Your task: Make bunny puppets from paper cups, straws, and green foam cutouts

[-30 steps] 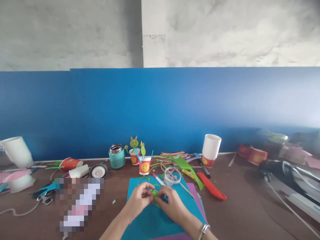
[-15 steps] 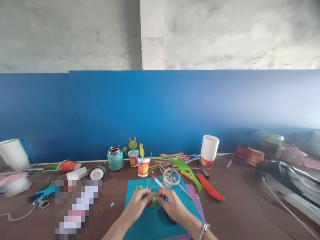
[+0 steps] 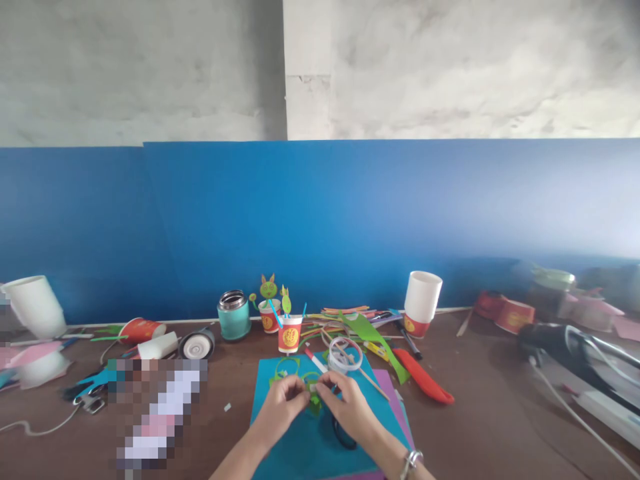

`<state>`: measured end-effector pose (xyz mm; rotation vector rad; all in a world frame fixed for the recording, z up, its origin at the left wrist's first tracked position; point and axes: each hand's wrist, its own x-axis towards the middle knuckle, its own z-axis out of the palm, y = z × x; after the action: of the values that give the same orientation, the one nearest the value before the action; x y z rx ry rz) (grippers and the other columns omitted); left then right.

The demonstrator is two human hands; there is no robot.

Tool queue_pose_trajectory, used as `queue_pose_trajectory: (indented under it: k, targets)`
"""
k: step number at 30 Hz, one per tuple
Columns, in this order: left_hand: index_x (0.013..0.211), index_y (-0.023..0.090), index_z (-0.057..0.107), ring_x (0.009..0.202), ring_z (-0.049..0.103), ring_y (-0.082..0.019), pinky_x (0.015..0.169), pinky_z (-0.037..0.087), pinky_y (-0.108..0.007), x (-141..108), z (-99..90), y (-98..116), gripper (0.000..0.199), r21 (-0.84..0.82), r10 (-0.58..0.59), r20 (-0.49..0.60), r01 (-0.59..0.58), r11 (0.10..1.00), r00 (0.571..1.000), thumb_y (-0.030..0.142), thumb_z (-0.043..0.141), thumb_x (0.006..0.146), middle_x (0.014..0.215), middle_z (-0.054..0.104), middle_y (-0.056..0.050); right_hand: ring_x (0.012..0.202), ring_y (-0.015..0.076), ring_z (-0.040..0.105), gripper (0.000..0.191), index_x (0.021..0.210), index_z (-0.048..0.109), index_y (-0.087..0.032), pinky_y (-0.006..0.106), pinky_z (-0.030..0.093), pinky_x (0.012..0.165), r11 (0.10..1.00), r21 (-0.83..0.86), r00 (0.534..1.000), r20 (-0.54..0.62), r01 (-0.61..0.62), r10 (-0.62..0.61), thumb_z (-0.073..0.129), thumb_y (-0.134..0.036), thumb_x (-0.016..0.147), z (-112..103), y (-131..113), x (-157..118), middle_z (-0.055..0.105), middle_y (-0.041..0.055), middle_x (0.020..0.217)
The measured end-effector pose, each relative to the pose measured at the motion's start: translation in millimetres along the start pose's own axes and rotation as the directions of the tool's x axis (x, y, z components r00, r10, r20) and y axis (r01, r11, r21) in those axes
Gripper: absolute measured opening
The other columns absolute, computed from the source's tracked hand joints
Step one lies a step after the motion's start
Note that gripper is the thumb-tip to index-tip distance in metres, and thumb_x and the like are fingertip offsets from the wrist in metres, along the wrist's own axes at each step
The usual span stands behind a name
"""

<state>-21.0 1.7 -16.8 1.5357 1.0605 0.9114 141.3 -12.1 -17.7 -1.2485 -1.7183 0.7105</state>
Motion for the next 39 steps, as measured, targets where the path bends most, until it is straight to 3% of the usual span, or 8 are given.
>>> queue_pose_trajectory:
  k: [4,14,18,21,28,39]
  targets:
    - [0.059,0.019,0.047,0.053,0.035,-0.01,0.052,0.026,-0.024,-1,2.6,-1,0.034,0.004,0.003,0.013,-0.003,1.0,1.0,0.048,0.061,0.069,0.053,0.039,0.006,0.064,0.0164,0.055,0.02,0.062,0.059,-0.017,0.026,0.041,0.062,1.0,-0.017,1.0,0.011,-0.005,0.005,0.053,-0.025,0.079,0,-1,0,0.061,0.0007,0.063]
    - [0.059,0.017,0.053,0.055,0.044,-0.013,0.056,0.033,-0.024,-1,4.8,2,0.028,-0.041,-0.008,-0.019,0.007,0.999,1.0,0.043,0.059,0.069,0.055,0.051,0.002,0.066,0.017,0.055,0.014,0.069,0.057,-0.017,0.027,0.042,0.062,1.0,-0.013,1.0,0.01,-0.02,0.02,0.052,-0.024,0.081,-2,-3,0,0.061,0.0015,0.067]
    - [0.057,0.018,0.051,0.053,0.041,-0.013,0.053,0.031,-0.025,0,6.6,1,0.027,0.033,0.023,-0.097,-0.019,0.999,0.995,0.041,0.055,0.07,0.052,0.045,0.003,0.079,0.0201,0.057,0.004,0.081,0.058,-0.019,0.032,0.044,0.075,0.981,-0.138,0.983,-0.106,0.133,-0.148,0.055,-0.017,0.08,-3,-5,-3,0.062,0.0048,0.082]
    - [0.056,0.019,0.049,0.054,0.04,-0.013,0.053,0.03,-0.025,-1,7.5,2,0.024,0.1,0.061,-0.127,-0.048,0.994,0.99,0.038,0.052,0.07,0.053,0.042,0.003,0.083,0.0218,0.057,0.011,0.078,0.061,-0.02,0.036,0.042,0.079,0.936,-0.259,0.963,-0.062,0.238,-0.262,0.053,-0.017,0.084,-2,-6,-5,0.063,0.0056,0.083]
    - [0.059,0.019,0.05,0.058,0.046,-0.014,0.056,0.034,-0.023,-6,9.4,5,0.021,0.241,0.155,-0.125,-0.122,0.963,0.98,0.031,0.049,0.076,0.057,0.048,0.002,0.081,0.0217,0.059,0.014,0.075,0.065,-0.021,0.035,0.04,0.078,0.93,-0.309,0.977,-0.007,0.201,-0.213,0.055,-0.016,0.084,1,-5,-5,0.067,0.0046,0.081]
    - [0.067,0.018,0.056,0.063,0.056,-0.016,0.058,0.037,-0.022,-11,12.3,-3,0.017,0.472,0.326,-0.096,-0.245,0.847,0.941,0.019,0.047,0.082,0.065,0.06,-0.002,0.08,0.0216,0.057,0.019,0.078,0.062,-0.018,0.034,0.04,0.075,0.913,-0.313,0.965,0.074,0.262,-0.251,0.046,-0.018,0.089,-1,-4,-7,0.065,0.0056,0.081]
